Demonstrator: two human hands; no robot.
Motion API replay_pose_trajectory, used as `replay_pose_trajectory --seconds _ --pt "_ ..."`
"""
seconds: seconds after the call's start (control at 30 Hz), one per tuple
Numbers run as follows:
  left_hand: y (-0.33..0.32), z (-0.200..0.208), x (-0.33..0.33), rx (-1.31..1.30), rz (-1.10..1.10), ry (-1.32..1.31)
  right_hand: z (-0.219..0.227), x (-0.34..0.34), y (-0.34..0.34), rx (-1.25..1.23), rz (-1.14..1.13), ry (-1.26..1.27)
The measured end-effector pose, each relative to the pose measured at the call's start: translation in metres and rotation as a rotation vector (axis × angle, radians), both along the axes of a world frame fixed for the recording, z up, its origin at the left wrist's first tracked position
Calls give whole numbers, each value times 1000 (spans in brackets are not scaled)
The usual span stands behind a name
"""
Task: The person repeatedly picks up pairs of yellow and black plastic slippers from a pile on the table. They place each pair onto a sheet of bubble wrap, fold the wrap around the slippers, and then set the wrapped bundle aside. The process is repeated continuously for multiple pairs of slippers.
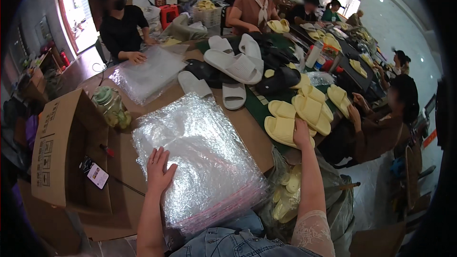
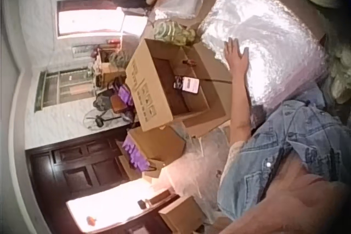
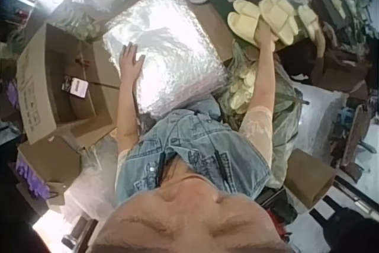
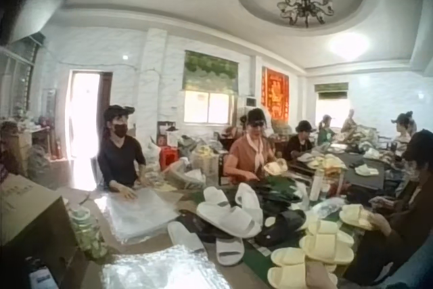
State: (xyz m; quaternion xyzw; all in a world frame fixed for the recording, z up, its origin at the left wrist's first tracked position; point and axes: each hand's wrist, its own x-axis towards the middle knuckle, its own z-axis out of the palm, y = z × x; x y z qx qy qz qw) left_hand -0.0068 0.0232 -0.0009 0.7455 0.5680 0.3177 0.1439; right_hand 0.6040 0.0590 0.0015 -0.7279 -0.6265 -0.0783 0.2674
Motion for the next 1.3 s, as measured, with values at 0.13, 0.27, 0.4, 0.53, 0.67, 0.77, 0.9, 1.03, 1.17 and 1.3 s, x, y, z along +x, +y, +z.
replay_pose_trajectory --seconds 0.13,0.27,0.4,0.53,0.67,0.77,0.9,1.03,1.17,1.3 --pt "-2 4 2 21 18 -10 0 -45 41 -130 84 43" --pt "0 -1 1 21 13 -18 6 -107 29 -113 207 188" --pt "-2 1 -2 -11 27 13 14 -131 1 47 217 504" --pt "-5 2 2 -14 28 10 69 -159 -66 108 487 1286" --pt "-7 4 2 -30 31 40 140 -228 -129 -534 793 1324" --pt "-5 3 2 -25 17 23 134 -263 -128 -654 1079 791" --pt "-4 3 2 -5 21 35 113 -281 -94 -548 766 313" --pt "-6 2 0 29 24 55 55 -282 -48 -242 574 158" --pt "-22 4 5 55 26 184 33 -286 -44 -306 498 158" --pt "-75 39 27 -48 -287 207 25 -284 -46 -264 472 223"
